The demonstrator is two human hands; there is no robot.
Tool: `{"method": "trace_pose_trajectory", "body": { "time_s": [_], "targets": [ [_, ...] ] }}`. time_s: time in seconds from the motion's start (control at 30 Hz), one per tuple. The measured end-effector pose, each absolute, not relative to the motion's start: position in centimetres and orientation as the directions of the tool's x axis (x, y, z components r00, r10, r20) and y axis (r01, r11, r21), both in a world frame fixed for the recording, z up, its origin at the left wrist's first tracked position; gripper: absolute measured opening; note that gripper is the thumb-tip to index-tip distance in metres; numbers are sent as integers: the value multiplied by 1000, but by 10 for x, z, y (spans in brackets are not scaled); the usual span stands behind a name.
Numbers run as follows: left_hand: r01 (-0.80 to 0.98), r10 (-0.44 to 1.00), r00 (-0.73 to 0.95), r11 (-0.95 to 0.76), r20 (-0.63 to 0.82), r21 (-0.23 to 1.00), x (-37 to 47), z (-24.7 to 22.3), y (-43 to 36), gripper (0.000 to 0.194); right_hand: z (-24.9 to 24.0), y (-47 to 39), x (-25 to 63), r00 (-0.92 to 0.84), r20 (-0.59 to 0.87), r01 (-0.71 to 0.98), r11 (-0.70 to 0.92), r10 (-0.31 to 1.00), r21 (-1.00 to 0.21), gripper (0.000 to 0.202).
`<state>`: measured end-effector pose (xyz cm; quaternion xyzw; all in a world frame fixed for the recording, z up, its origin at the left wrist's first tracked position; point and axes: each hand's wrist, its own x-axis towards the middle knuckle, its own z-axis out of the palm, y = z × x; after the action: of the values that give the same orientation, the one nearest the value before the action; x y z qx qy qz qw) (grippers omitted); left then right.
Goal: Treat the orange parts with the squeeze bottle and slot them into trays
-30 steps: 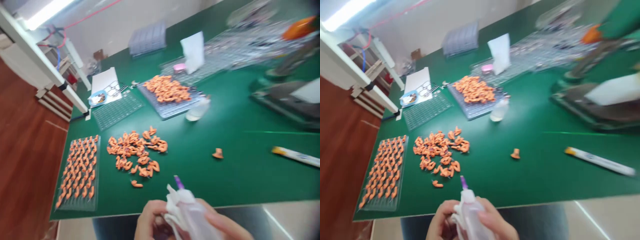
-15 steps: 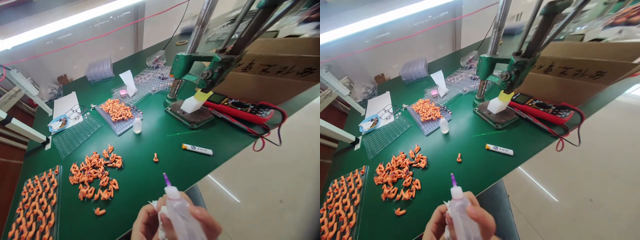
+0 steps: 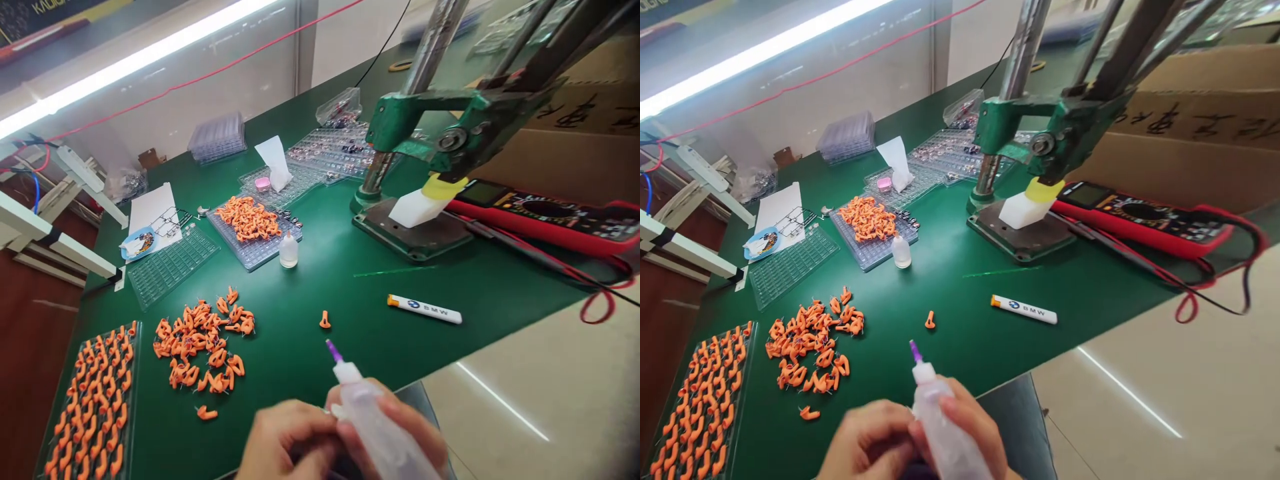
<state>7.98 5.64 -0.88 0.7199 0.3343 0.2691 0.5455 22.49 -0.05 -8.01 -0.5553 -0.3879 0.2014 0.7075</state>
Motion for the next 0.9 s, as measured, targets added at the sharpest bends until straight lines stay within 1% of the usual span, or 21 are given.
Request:
{"method": "trace_pose_trajectory", "body": {
  "time_s": [0.03, 0.07, 0.1, 0.13, 0.17, 0.23, 0.3, 0.37, 0.47, 0.53, 0.6, 0.73, 0.83, 0.9],
  "targets": [
    [322, 815, 562, -374, 142, 870, 74, -4, 71, 23, -81, 4, 229, 634, 355, 184, 312, 687, -932, 41],
    [485, 840, 481, -493, 251, 722, 68, -1, 87, 17, -81, 9, 232, 637, 375, 196, 329, 673, -924, 47],
    [631, 843, 433, -536, 319, 560, 63, 1, 103, 11, -81, 15, 234, 631, 402, 210, 352, 664, -912, 47],
    [747, 845, 402, -526, 353, 407, 60, 2, 118, 5, -81, 19, 235, 617, 429, 220, 379, 659, -899, 42],
    [819, 853, 405, -498, 328, 284, 58, 1, 131, 8, -80, 23, 236, 600, 452, 226, 403, 660, -887, 38],
    [850, 861, 414, -482, 296, 212, 58, -2, 149, 19, -80, 27, 234, 566, 471, 232, 418, 676, -878, 35],
    [850, 862, 434, -488, 262, 198, 59, -7, 157, 21, -79, 26, 232, 545, 447, 239, 379, 709, -894, 35],
    [845, 859, 453, -499, 240, 191, 60, -11, 157, 21, -76, 23, 228, 550, 373, 208, 310, 747, -928, 35],
    [842, 856, 464, -506, 227, 187, 56, -13, 150, 19, -67, 19, 221, 577, 154, 18, 176, 802, -984, 34],
    [846, 857, 462, -503, 228, 178, 53, -15, 145, 17, -58, 19, 218, 563, 35, -112, 118, 826, -987, 39],
    [849, 857, 459, -500, 234, 169, 52, -16, 143, 15, -53, 21, 218, 544, -7, -177, 106, 839, -979, 43],
    [850, 854, 458, -502, 248, 158, 55, -19, 149, 26, -61, 24, 226, 512, -39, -246, 103, 858, -964, 44],
    [837, 841, 482, -525, 244, 154, 58, -18, 158, 21, -70, 25, 234, 462, -43, -280, 99, 886, -955, 44],
    [821, 827, 507, -549, 244, 156, 57, -16, 160, 19, -70, 25, 236, 464, -63, -291, 85, 884, -953, 45]
  ]
}}
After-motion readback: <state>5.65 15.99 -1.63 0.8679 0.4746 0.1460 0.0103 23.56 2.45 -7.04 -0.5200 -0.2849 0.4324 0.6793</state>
